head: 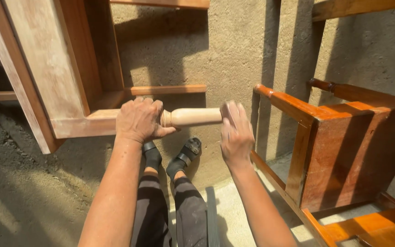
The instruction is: The person is sanding the legs of a wooden chair using sandpaper to smooth the surface.
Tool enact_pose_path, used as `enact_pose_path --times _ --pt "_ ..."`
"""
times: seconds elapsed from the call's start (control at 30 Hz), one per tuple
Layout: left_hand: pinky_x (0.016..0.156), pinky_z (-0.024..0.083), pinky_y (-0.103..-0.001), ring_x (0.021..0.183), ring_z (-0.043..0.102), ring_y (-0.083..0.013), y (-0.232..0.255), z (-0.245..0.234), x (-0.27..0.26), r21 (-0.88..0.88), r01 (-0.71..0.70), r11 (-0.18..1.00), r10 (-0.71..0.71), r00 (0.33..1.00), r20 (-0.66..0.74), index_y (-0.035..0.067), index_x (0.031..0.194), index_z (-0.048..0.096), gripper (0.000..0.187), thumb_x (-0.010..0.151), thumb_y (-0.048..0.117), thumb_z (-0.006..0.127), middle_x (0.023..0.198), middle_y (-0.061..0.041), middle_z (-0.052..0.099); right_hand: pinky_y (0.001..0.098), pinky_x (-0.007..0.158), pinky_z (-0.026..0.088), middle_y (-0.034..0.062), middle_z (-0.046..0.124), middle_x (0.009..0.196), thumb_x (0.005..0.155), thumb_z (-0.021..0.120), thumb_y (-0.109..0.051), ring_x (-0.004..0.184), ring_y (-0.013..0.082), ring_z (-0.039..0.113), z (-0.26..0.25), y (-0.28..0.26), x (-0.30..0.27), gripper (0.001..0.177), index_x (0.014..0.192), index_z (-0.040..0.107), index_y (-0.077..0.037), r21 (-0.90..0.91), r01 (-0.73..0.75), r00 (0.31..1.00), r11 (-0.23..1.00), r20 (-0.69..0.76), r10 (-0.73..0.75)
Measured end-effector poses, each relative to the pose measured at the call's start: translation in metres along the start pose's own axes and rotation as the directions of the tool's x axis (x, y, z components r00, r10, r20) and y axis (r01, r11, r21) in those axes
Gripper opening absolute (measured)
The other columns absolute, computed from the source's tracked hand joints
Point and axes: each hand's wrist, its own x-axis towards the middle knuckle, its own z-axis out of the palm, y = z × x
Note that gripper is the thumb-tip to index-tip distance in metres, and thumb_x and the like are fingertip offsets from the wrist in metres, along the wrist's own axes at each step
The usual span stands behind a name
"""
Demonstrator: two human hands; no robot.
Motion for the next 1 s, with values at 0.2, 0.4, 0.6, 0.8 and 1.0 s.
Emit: enact_pose_path --times 0.2,0.4,0.6,0.8,1.0 --pt "0.066 0.056 -0.038 0.081 0.068 -0.0216 -0.003 0.007 0.001 -0.001 -0.038 0.999 0.038 0.998 -0.051 0.015 0.084 0.071 0.078 0.052 0.087 0.075 0.08 -0.004 0.069 0.0492 0.103 0.057 0.0218 0.066 0.136 0.113 0.041 -0.027 0.122 0.0381 0.068 0.016 0.027 -0.029 0.04 0.127 0.066 0.0 -0.126 -0.007 1.0 0.992 0.004 0.008" --pt "0.067 0.056 -0.037 0.08 0.067 -0.0204 -0.008 0.01 0.001 -0.014 -0.022 1.0 0.022 1.0 -0.021 0.015 0.086 0.07 0.075 0.056 0.084 0.077 0.081 -0.003 0.069 0.0424 0.086 0.057 0.0166 0.066 0.129 0.106 0.038 -0.036 0.098 0.0286 0.067 -0.052 -0.001 -0.042 0.051 0.143 0.054 -0.005 0.292 -0.724 0.682 0.625 0.168 0.712" --pt "0.068 0.054 -0.037 0.08 0.067 -0.0203 -0.007 0.002 0.002 -0.026 -0.029 0.999 0.029 1.0 0.012 0.016 0.084 0.07 0.072 0.058 0.083 0.077 0.081 -0.003 0.068 0.0461 0.104 0.05 0.0223 0.058 0.143 0.116 0.038 -0.032 0.124 0.0325 0.059 0.012 0.025 0.021 0.048 0.13 0.068 0.004 0.131 -0.216 0.967 0.968 0.167 0.193" --pt "0.066 0.053 -0.036 0.075 0.066 -0.0195 -0.011 0.011 0.002 -0.034 -0.05 0.998 0.047 0.995 -0.091 0.016 0.081 0.071 0.072 0.053 0.083 0.077 0.076 -0.003 0.068 0.0427 0.088 0.059 0.0235 0.058 0.116 0.11 0.039 -0.036 0.103 0.0284 0.063 -0.004 0.016 -0.009 0.051 0.112 0.07 0.004 0.309 -0.383 0.923 0.871 0.173 0.345" --pt "0.064 0.052 -0.034 0.072 0.066 -0.0182 -0.008 0.008 -0.002 -0.031 -0.043 0.999 0.042 0.999 -0.003 0.016 0.081 0.07 0.074 0.057 0.086 0.076 0.074 -0.002 0.067 0.0441 0.081 0.055 0.019 0.065 0.1 0.115 0.047 -0.04 0.091 0.028 0.066 -0.004 0.031 0.038 0.052 0.114 0.065 0.008 -0.217 -0.735 0.551 0.643 0.362 0.752"
